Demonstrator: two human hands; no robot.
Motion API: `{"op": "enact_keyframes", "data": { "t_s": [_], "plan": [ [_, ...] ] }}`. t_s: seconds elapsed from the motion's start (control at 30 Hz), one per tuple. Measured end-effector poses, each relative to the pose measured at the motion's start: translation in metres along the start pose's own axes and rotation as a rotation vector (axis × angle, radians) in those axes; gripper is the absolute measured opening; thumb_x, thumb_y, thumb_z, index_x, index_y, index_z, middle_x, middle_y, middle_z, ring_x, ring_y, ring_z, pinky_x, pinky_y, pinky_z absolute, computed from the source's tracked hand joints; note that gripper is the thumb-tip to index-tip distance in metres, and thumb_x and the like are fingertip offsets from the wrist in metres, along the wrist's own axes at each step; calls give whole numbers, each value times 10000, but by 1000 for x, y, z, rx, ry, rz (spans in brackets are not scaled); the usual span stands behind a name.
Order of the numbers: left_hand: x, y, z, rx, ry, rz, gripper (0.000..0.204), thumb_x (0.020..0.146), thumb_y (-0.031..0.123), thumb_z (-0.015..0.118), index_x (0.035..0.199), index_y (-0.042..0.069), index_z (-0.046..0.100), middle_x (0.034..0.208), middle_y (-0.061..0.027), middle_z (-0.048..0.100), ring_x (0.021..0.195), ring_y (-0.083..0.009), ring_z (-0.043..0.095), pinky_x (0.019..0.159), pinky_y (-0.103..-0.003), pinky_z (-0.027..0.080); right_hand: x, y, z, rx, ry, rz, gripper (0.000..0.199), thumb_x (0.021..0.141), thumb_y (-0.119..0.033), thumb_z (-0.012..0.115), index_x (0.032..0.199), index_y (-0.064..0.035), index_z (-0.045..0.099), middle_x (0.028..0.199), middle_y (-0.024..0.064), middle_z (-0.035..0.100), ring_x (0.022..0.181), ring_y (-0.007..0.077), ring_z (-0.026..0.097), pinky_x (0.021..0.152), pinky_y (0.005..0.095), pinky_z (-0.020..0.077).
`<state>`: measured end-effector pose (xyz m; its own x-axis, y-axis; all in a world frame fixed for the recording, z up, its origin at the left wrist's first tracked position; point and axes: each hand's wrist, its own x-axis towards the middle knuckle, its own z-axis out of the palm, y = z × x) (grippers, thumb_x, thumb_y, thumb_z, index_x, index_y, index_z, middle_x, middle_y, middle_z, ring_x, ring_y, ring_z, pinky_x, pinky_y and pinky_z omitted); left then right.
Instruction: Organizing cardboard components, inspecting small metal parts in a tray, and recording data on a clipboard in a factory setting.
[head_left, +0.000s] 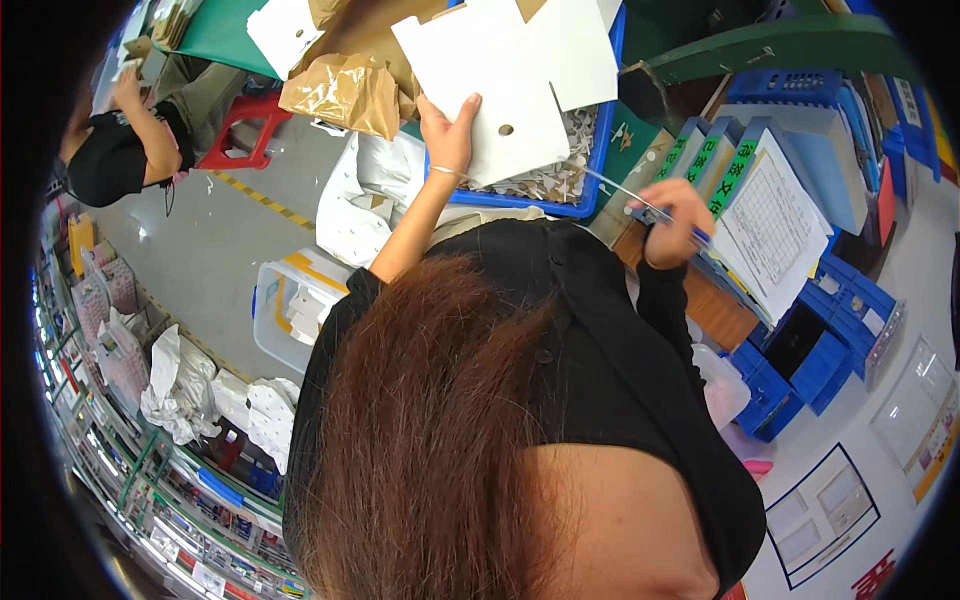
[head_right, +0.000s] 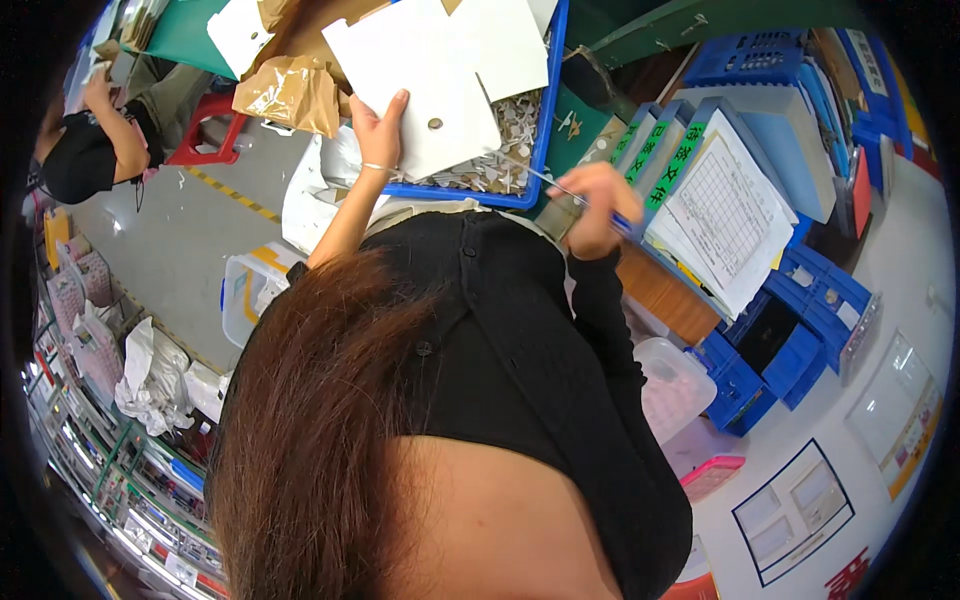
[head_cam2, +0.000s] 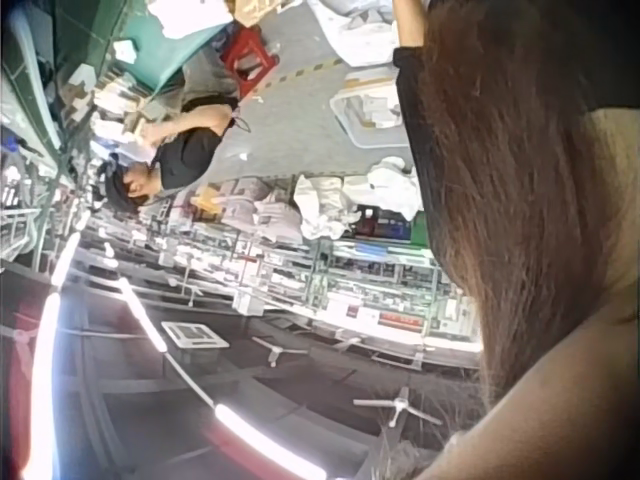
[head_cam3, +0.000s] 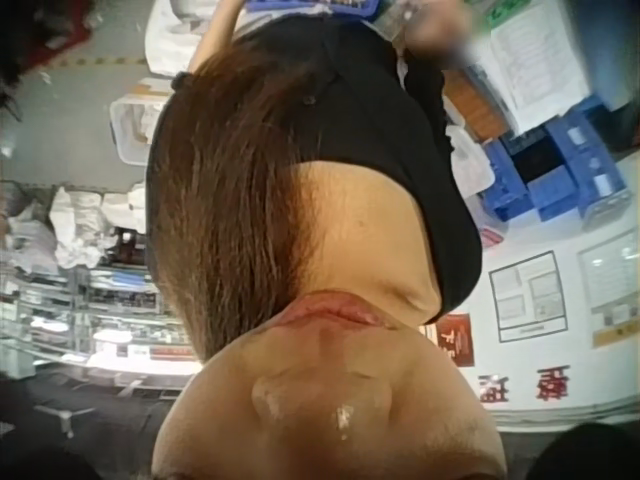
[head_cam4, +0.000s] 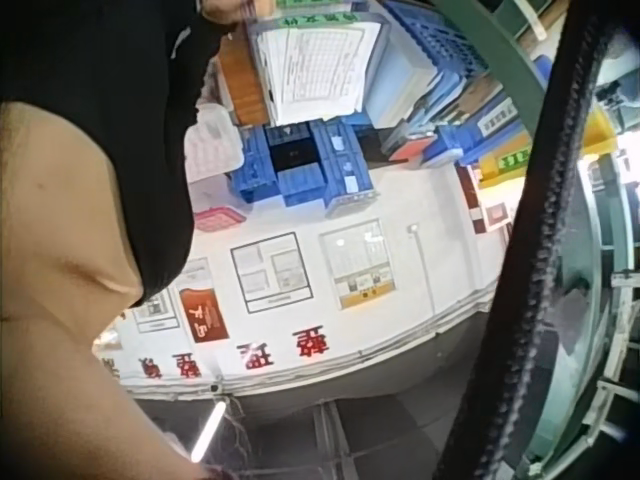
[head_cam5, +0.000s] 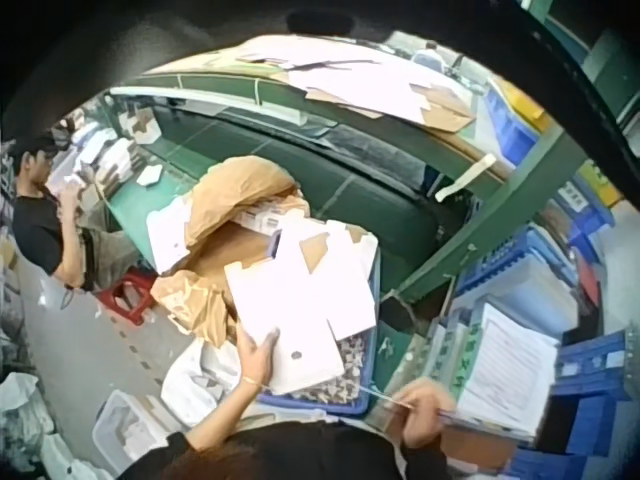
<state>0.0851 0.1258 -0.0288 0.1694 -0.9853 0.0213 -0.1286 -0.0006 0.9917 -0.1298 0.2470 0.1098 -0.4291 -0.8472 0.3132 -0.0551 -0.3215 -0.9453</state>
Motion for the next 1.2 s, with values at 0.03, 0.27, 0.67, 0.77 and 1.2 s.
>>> {"op": "enact_keyframes", "data": {
  "t_s": [0.03,0.27,0.67,0.77,1.2],
  "plan": [
    [1,-4,3,89,-15,15,459,743,243,663,947,-47,371,798,-227,555,657,-330,578,627,-370,472,-5,9,3,-104,-37,94,211,774,-15,470,583,9,556,606,106,576,497,167,522,502,217,402],
    [4,-58,18,361,-116,-60,505,760,293,660,954,-59,354,794,-206,528,661,-291,561,634,-352,476,-31,81,19,-361,-214,109,171,697,43,590,568,-17,495,569,36,542,473,128,491,459,199,365],
    [3,-63,15,367,-143,-153,521,770,324,652,961,-54,349,817,-218,530,704,-306,574,665,-354,483,-31,109,25,-434,-420,40,166,715,24,592,580,-14,505,586,30,542,469,117,419,459,203,344],
    [4,-62,15,365,-150,-170,523,771,329,650,964,-53,349,832,-224,533,716,-315,579,670,-357,485,-31,110,25,-434,-419,59,157,716,26,589,587,-15,510,590,31,542,472,117,421,463,201,346],
    [-8,-33,25,407,-86,-84,504,760,289,654,989,-50,361,790,-211,549,664,-316,587,622,-360,485,-32,127,34,-465,-389,88,214,691,20,586,574,-50,420,543,36,425,453,165,364,448,244,326]
  ]
}}
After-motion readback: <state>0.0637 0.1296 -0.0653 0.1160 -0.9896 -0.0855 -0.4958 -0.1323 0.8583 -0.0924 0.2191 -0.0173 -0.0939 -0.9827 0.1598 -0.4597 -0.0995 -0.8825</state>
